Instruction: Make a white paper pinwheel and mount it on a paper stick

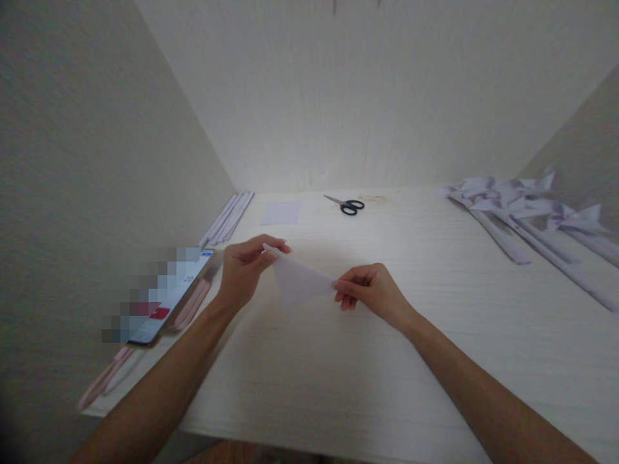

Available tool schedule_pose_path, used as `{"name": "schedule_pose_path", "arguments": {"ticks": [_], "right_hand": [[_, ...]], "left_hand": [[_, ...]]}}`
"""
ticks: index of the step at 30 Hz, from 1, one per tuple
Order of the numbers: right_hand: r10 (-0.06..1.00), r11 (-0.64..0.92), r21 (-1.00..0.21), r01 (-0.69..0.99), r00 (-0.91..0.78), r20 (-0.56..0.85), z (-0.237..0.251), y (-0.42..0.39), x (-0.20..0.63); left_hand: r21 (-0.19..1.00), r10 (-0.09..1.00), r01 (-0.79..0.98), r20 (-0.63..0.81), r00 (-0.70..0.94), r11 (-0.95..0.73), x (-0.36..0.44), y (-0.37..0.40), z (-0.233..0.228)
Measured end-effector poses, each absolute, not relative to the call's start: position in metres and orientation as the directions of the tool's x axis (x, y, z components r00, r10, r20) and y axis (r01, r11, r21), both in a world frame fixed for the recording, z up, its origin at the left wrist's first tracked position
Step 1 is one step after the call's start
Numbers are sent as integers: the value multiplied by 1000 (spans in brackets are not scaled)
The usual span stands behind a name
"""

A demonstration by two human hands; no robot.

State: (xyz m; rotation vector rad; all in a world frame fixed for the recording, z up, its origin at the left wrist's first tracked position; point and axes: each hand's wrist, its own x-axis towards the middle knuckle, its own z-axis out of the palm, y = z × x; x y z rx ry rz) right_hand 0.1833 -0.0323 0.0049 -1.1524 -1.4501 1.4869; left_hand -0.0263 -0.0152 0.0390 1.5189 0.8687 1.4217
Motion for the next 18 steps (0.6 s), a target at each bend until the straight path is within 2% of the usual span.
{"name": "schedule_pose_path", "arguments": {"ticks": [18], "right_hand": [[938, -92, -990, 109, -325, -123, 6, -33, 182]], "left_hand": [[924, 922, -40, 383, 67, -381, -23, -19, 42]]}}
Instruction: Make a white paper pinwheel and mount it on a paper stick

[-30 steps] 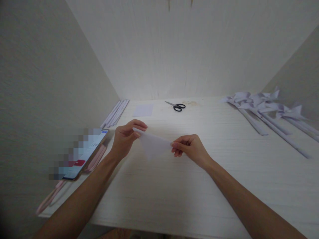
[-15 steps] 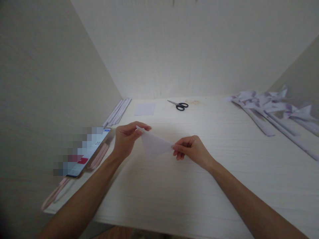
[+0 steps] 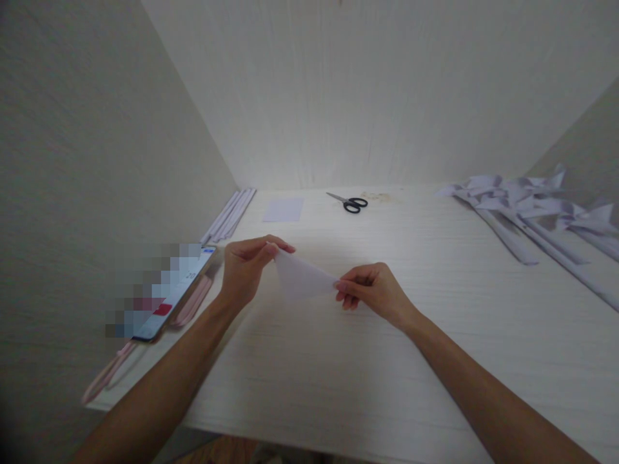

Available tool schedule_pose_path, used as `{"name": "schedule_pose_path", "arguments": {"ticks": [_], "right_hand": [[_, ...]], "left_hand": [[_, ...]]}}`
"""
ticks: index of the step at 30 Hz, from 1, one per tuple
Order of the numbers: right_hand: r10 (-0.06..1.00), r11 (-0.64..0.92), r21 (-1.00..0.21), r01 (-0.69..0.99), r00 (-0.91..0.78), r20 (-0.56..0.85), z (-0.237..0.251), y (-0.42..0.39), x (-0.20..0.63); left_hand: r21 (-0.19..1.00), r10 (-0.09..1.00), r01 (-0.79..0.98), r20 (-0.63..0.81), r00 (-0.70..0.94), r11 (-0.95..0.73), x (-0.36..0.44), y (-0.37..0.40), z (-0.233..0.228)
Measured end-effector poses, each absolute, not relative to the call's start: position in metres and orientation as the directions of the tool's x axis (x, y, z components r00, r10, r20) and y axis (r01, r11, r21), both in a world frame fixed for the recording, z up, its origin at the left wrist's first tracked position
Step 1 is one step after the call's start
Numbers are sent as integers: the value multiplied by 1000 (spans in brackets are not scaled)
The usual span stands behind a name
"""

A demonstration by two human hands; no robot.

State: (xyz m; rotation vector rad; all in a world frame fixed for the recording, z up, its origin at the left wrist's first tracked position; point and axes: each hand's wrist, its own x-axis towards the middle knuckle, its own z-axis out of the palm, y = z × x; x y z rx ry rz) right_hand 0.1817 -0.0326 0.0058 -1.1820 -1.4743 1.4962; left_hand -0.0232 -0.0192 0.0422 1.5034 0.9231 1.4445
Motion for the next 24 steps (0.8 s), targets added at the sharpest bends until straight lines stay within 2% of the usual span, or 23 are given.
{"name": "schedule_pose_path", "arguments": {"ticks": [15, 24], "right_hand": [[941, -59, -986, 156, -322, -107, 6, -35, 178], [933, 149, -941, 303, -359, 32, 5, -43, 174]], "left_hand": [[935, 934, -29, 350, -77, -353, -21, -17, 36], [978, 977, -93, 177, -118, -189, -15, -17, 29]]}}
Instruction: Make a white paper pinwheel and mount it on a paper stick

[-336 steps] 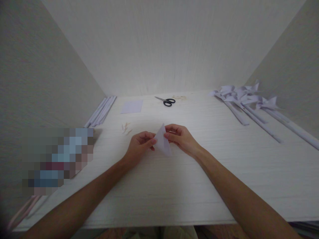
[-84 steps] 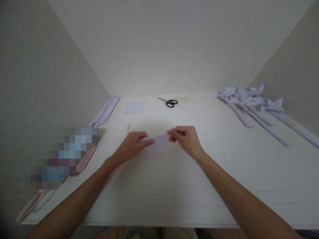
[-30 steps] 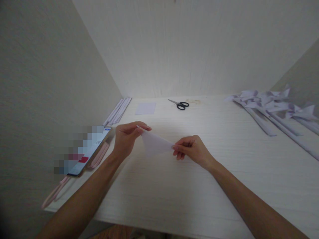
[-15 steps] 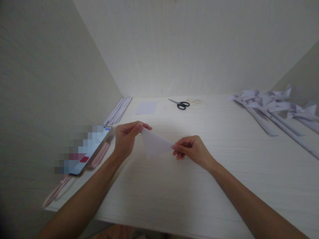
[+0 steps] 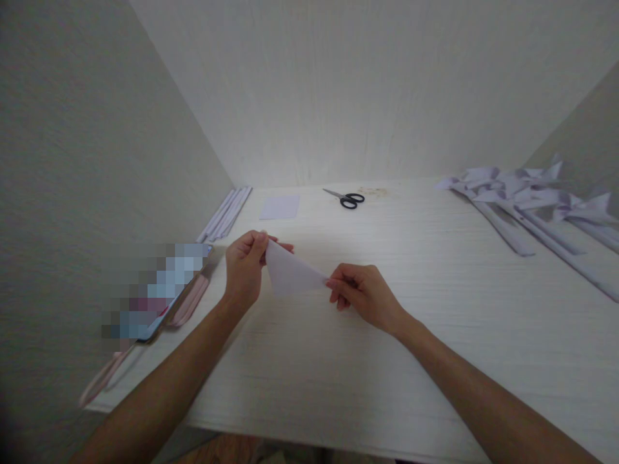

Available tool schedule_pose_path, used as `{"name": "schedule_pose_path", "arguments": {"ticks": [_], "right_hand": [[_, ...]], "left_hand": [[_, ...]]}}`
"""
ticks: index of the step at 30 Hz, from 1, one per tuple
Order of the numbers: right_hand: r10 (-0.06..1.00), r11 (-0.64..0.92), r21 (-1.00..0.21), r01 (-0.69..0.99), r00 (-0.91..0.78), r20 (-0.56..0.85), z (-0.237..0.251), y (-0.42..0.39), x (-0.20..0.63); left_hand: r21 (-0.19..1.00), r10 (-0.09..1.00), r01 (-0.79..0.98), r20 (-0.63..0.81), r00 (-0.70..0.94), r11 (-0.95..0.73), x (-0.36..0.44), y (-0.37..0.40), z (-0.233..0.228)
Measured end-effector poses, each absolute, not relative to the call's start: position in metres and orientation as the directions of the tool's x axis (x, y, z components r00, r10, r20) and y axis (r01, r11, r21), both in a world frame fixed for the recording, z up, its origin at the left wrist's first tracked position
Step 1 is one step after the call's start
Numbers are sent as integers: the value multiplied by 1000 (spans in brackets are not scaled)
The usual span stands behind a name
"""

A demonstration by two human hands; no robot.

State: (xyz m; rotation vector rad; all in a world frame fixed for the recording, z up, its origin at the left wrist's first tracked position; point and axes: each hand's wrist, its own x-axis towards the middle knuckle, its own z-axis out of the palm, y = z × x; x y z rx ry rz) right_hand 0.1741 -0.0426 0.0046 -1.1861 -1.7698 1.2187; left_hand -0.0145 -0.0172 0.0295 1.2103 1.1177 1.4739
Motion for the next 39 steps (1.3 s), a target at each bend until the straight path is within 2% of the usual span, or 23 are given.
{"name": "schedule_pose_path", "arguments": {"ticks": [7, 11, 13, 16, 19, 21, 24, 29, 34, 36, 39], "right_hand": [[906, 204, -933, 295, -418, 66, 6, -41, 178], [901, 171, -953, 252, -431, 48, 6, -40, 179], [896, 151, -959, 240, -442, 31, 6, -40, 180], [891, 163, -952, 260, -454, 29, 6, -39, 180], [865, 266, -929, 258, -490, 112, 7, -40, 177], [819, 322, -927, 192, -547, 171, 9, -42, 174], [775, 284, -954, 96, -609, 169, 13, -47, 168], [784, 151, -986, 66, -616, 79, 14, -53, 160], [790, 143, -989, 47, -607, 86, 10, -56, 156], [802, 154, -986, 63, -591, 87, 9, -57, 154], [818, 164, -984, 72, -567, 95, 9, -58, 152]], "left_hand": [[962, 995, -273, -41, -88, 15, -12, -15, 31], [854, 953, -443, -303, 6, 274, -10, -14, 36], [806, 922, -475, -385, 33, 353, -10, -14, 37], [875, 963, -415, -271, 11, 251, -12, -12, 34], [948, 984, -281, -170, -48, 150, -14, -11, 26], [967, 981, -208, -171, -89, 150, -13, -10, 21], [981, 977, -132, -159, -141, 141, -11, -9, 15], [977, 967, -117, -194, -166, 176, -6, -11, 12], [968, 956, -128, -237, -172, 217, 0, -9, 5], [984, 966, -89, -170, -196, 155, 1, -7, 0], [997, 961, 74, 43, -272, -24, 1, -3, -8]]}}
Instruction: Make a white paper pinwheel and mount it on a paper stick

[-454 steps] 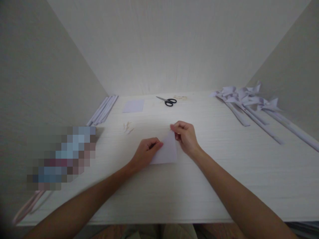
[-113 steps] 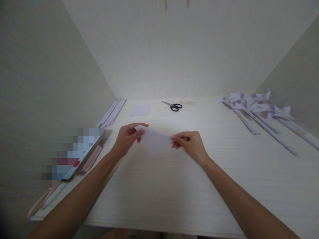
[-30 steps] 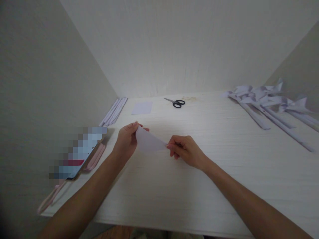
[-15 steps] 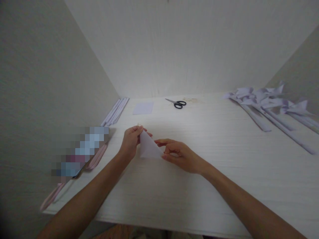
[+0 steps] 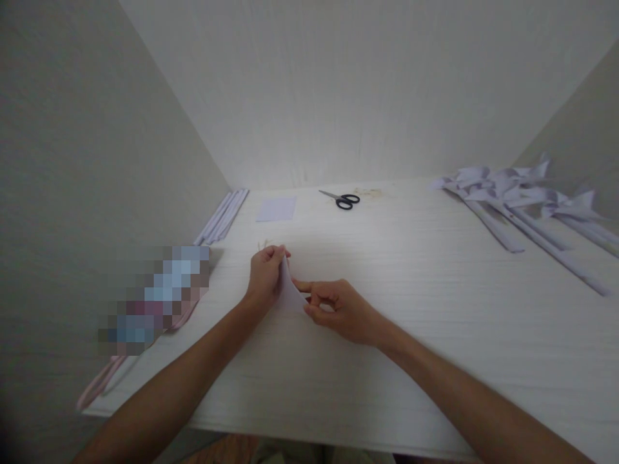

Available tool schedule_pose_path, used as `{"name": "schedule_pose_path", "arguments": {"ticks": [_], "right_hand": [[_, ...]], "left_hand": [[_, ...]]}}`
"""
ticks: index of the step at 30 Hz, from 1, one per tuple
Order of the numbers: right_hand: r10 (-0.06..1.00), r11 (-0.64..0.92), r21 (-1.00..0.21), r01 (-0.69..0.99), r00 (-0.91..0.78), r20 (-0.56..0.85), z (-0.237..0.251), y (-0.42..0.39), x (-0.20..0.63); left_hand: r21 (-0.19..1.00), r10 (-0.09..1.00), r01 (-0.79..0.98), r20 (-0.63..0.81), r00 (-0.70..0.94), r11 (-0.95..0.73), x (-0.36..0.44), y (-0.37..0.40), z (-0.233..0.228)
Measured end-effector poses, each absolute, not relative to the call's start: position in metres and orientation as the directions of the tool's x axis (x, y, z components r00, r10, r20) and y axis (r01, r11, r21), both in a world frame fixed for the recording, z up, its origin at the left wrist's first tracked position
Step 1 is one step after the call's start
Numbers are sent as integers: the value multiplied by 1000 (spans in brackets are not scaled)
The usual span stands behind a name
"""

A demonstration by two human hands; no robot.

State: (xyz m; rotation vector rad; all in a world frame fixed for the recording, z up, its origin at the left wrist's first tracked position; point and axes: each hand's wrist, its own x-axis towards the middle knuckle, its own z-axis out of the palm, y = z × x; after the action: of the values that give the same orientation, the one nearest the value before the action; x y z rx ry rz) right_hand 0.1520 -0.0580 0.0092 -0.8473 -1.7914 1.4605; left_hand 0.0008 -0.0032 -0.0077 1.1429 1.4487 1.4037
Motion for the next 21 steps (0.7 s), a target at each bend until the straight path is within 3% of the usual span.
{"name": "schedule_pose_path", "arguments": {"ticks": [4, 9, 12, 18, 21], "right_hand": [[825, 124, -991, 45, -560, 78, 11, -58, 149], [810, 25, -999, -22, -586, 33, 4, -57, 146], [819, -14, -999, -52, -573, 19, 1, -55, 146], [883, -43, -997, -68, -469, -6, 3, -52, 150], [888, -46, -998, -53, -460, -17, 4, -53, 152]], "left_hand": [[940, 911, 301, 259, -321, -161, -1, -2, -7], [894, 855, 398, 361, -374, -203, -2, -3, -1], [925, 867, 315, 327, -375, -213, -2, -2, 0], [995, 976, -53, 77, -206, -90, -1, -2, 3], [990, 978, -120, 49, -205, -74, -7, 2, 3]]}}
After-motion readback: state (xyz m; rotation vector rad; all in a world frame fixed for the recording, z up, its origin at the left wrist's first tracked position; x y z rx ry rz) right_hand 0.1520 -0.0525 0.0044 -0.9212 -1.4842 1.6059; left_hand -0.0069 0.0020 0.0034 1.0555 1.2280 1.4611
